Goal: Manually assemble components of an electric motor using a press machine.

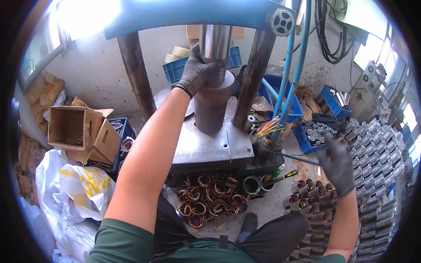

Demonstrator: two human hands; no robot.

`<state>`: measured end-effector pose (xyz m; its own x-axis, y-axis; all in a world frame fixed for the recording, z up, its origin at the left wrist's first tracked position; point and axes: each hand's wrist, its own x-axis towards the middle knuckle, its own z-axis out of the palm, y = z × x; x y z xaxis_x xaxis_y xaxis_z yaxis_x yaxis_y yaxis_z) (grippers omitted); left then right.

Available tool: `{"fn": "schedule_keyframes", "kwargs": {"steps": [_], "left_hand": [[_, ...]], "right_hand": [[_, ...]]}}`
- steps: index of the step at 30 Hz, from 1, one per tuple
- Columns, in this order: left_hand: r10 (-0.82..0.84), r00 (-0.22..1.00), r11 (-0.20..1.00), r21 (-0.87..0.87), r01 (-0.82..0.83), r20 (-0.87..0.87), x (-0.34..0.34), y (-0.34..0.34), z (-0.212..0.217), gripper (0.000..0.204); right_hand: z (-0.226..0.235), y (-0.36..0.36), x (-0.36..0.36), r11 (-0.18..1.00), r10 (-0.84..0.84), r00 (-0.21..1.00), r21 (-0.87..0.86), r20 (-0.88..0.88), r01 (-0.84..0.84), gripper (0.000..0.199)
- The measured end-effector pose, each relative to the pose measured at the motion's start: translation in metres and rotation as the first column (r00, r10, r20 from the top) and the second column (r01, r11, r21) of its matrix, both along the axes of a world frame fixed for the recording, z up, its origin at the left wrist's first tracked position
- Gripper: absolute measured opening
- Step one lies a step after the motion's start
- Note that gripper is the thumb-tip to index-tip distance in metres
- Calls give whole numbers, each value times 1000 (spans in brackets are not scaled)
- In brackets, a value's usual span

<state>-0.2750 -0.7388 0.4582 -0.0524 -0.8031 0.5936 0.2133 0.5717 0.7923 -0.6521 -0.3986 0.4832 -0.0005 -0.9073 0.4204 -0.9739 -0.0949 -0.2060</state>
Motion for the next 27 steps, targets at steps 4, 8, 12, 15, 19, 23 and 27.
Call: {"fn": "schedule_keyframes", "kwargs": {"steps": [4, 8, 12, 15, 19, 23, 27], "left_hand": [[170, 982, 985, -16, -169, 80, -4, 3, 2, 107], [197, 974, 979, -75, -190, 108, -9, 5, 4, 102], [239, 964, 967, -118, -225, 114, -10, 6, 4, 92], [179, 980, 982, -84, -171, 89, -9, 6, 4, 95], [148, 988, 987, -69, -144, 47, -7, 9, 3, 103], [87, 995, 996, -35, -86, 43, -2, 13, 4, 104], [63, 997, 998, 12, -63, 53, 1, 16, 6, 88]], "right_hand": [[-37, 91, 17, 851, 94, 995, 521, -30, -65, 36], [-83, 125, 33, 864, 118, 988, 501, -99, -54, 21], [-95, 129, 35, 930, 25, 999, 366, 21, -31, 16], [-93, 127, 35, 947, 24, 999, 322, -49, -7, 15], [-92, 127, 35, 950, 16, 996, 311, -93, 14, 18], [-95, 127, 33, 949, 2, 992, 313, -129, 39, 20], [-95, 128, 31, 948, 21, 993, 319, -118, 18, 18]]}}
